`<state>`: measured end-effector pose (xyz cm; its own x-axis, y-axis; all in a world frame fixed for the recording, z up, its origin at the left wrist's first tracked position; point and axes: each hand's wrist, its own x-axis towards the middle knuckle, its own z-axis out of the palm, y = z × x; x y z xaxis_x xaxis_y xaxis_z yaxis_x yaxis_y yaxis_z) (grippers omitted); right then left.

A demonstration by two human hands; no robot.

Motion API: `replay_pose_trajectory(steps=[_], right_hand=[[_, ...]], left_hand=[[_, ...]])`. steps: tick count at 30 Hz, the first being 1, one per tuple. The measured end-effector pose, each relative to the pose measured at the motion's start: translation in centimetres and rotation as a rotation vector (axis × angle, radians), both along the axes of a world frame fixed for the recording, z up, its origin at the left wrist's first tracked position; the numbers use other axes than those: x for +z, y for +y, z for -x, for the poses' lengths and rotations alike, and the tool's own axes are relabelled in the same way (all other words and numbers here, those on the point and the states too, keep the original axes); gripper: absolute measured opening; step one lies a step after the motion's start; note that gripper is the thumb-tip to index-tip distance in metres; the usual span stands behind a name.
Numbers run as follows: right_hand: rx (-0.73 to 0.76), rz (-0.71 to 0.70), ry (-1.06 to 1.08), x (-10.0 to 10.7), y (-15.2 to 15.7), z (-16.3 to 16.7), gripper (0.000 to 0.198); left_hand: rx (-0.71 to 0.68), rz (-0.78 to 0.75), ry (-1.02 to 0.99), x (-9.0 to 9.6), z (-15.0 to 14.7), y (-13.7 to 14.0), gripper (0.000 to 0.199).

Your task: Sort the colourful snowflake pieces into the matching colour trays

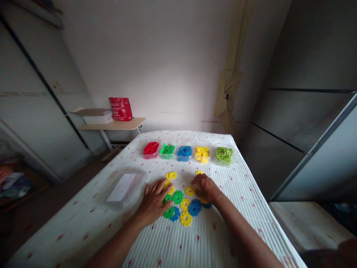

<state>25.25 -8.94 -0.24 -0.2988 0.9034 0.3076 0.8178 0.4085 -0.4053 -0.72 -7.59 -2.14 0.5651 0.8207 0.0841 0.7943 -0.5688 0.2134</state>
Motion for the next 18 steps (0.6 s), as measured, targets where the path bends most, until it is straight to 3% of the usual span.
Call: replay_pose_trajectory(steps=[4, 7, 12, 18], right_hand=[[0.122, 0.002, 0.063, 0.9, -0.6, 2.3, 0.023], [0.086, 0.061, -0.014, 1.4, -1.1, 4.3, 0.025], [0.046, 0.094, -0.276, 0.7, -1.3, 6.1, 0.031], [0.064, 0.047, -0.257, 0.1, -1.2, 6.1, 0.021]], left_hand=[[-0.003, 0.001, -0.005, -0.3, 0.5, -0.3, 0.059], [0.050, -0.017, 0.014, -0.5, 0.7, -0.5, 0.052], [0.128, -0.025, 0.041, -0.6, 0.7, -0.7, 0.066], [0.066, -0.042, -0.033, -1.1, 0.9, -0.4, 0.052]])
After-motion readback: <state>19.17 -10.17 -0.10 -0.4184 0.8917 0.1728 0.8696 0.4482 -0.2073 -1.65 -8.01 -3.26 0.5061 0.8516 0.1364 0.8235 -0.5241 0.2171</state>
